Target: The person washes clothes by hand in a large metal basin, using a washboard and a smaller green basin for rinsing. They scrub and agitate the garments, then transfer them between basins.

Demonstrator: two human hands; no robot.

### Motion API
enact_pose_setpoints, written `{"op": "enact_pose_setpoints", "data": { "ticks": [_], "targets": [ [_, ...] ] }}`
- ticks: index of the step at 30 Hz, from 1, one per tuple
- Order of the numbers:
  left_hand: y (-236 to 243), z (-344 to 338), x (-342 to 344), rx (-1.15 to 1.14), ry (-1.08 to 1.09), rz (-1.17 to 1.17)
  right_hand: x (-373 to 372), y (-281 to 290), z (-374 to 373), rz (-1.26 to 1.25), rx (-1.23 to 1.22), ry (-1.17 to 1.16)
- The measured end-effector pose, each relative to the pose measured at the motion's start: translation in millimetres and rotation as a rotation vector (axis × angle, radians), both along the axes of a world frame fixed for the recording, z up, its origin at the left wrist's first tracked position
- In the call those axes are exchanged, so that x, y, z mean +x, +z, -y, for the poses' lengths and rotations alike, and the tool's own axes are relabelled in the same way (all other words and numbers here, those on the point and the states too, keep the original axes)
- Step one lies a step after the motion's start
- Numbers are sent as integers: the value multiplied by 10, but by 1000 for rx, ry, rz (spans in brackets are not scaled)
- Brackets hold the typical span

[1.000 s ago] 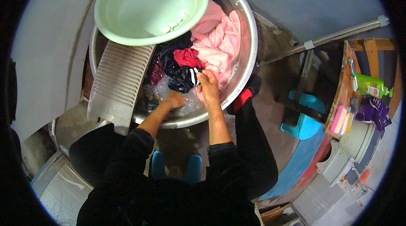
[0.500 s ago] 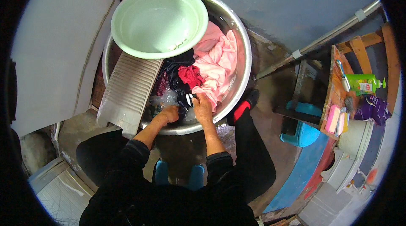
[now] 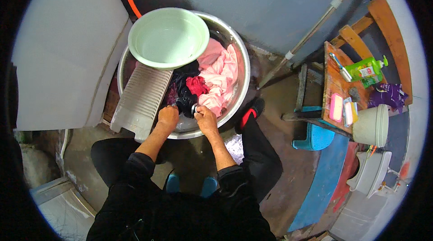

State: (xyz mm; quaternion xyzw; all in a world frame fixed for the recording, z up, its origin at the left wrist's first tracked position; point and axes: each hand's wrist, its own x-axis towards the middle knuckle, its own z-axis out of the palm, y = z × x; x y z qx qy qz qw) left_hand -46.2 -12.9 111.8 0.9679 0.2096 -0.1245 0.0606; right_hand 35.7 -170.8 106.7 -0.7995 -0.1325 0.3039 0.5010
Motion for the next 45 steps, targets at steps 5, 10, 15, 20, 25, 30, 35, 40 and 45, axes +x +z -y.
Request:
{"op": "enact_pose_setpoints", "data": {
  "ticks": [5,10,15,20,25,30,35,40,45],
  "targets": [
    [327,-20,-13,-29,-29,10,-95,358,83,-57,143,-21],
    [472,-22,-183,-107,-3,200,-247,553,111,170,237,19],
    [1146,5,109,-243,48,455,-315,953,161,102,303,-91],
    [2064,-223,483,-179,-157,987,-331,1634,1,86,459,-236],
    [2237,-99,406,88,-50,614,8,1667,-257,538,428,16],
    [1391,-469,-52,-199,-103,591,-170,1666,-113,435,261,90],
    [1062,-129,-543,-425,-63,475,-42,1133,410,157,279,86],
    [1173,-260,-648,-467,-27,477,111,1205,507,264,231,130],
    [1314,-465,-605,-638,165,439,155,1357,424,314,45,137]
  ]
}}
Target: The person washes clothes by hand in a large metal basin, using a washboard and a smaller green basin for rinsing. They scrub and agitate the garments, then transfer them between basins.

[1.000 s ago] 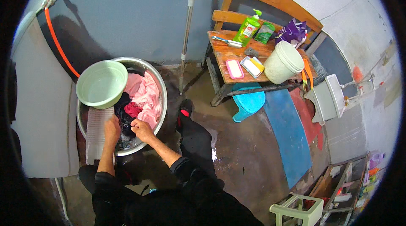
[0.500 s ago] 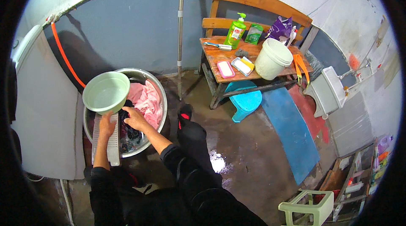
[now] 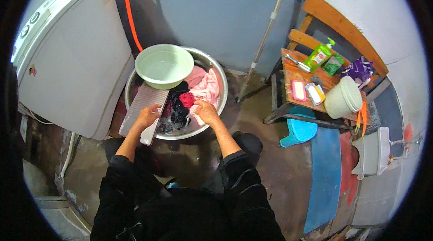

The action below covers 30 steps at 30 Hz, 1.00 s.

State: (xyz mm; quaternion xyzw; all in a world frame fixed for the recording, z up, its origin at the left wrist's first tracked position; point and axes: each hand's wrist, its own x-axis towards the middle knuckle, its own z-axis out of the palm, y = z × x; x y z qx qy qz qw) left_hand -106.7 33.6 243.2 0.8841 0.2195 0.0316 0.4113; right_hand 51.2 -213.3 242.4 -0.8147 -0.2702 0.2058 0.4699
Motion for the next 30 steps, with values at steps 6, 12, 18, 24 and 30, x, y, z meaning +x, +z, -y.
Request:
{"op": "enact_pose_setpoints", "data": {
  "ticks": [6,12,18,24,30],
  "targets": [
    [-264,-19,165,-733,155,-72,-38,-1026,170,-55,-29,-670],
    [-54,135,206,-950,287,-31,-280,-1487,251,-808,195,-1151],
    [-186,-69,80,-971,445,-167,-213,-1827,-301,-523,418,-1279],
    [-212,-90,303,-1126,730,-56,-236,-1790,-276,-455,222,-1265],
    [-245,29,267,-1177,791,-156,-203,-1687,-336,-555,263,-1303]
  ]
}}
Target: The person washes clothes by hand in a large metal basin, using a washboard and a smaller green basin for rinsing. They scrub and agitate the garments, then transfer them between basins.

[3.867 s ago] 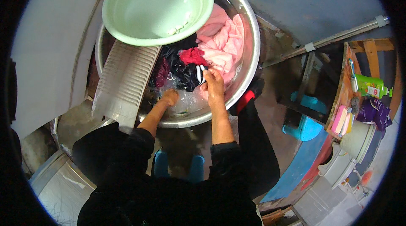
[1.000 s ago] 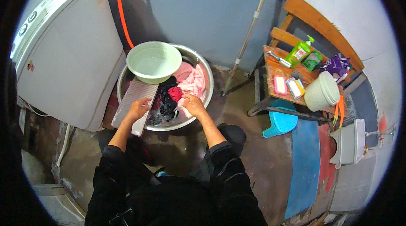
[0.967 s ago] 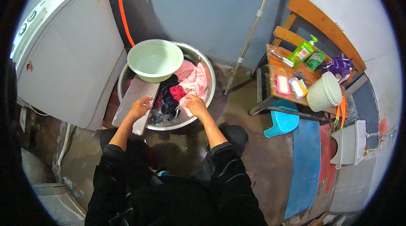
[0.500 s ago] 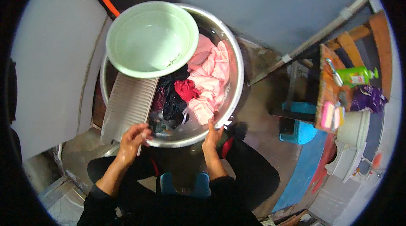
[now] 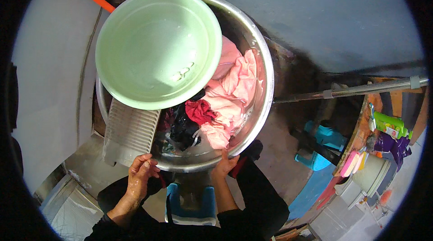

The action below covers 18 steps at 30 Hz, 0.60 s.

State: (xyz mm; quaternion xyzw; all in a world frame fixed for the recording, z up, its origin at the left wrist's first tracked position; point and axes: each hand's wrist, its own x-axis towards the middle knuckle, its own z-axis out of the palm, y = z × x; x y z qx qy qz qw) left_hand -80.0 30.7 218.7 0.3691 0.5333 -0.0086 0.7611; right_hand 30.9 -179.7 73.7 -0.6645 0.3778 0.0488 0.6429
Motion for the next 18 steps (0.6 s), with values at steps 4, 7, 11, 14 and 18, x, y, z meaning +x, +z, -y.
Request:
{"op": "enact_pose_setpoints", "data": {
  "ticks": [4,7,11,14,18],
  "targets": [
    [14,96,-6,7,2,-8,27,79,11,-55,-7,44],
    [42,157,28,14,-22,-1,-19,-4,130,-83,-62,118],
    [63,216,136,43,-46,20,-10,-25,405,-142,-194,361],
    [73,167,326,95,22,4,136,176,607,-362,-36,481],
    [-66,-140,606,206,231,-7,421,612,794,-90,-417,642]
  ]
}}
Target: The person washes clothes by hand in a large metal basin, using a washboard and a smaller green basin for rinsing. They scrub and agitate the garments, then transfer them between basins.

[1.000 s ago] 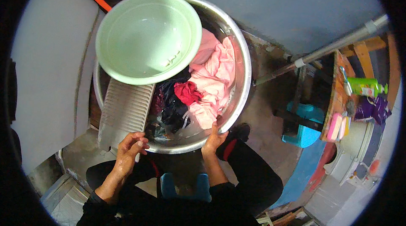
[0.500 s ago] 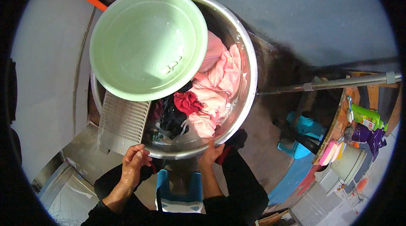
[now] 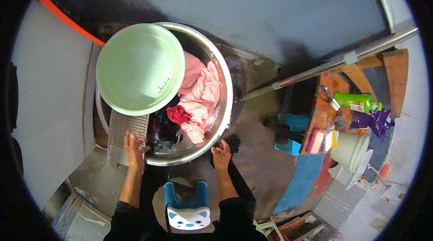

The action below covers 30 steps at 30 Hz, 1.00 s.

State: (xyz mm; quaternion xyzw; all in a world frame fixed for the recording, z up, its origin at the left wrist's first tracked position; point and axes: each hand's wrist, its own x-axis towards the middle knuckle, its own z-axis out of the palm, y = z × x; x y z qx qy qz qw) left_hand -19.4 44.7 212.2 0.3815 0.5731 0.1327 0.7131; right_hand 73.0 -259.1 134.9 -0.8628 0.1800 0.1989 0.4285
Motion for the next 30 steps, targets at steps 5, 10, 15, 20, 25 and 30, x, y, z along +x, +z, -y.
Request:
{"op": "enact_pose_setpoints", "data": {
  "ticks": [5,10,15,20,25,30],
  "targets": [
    [26,-566,781,-60,63,-46,378,734,193,-117,304,-22],
    [-286,-920,762,-70,43,-97,281,1217,14,-110,388,136],
    [390,-553,262,-1,102,-60,96,1563,-239,-469,717,50],
    [1472,71,-482,-62,-59,-24,278,2195,-329,-692,751,12],
    [2141,616,-653,-75,-313,-107,177,2659,160,-708,767,52],
    [2743,1133,-268,-221,-647,-77,-585,3230,1089,-557,771,-358]
  ]
}}
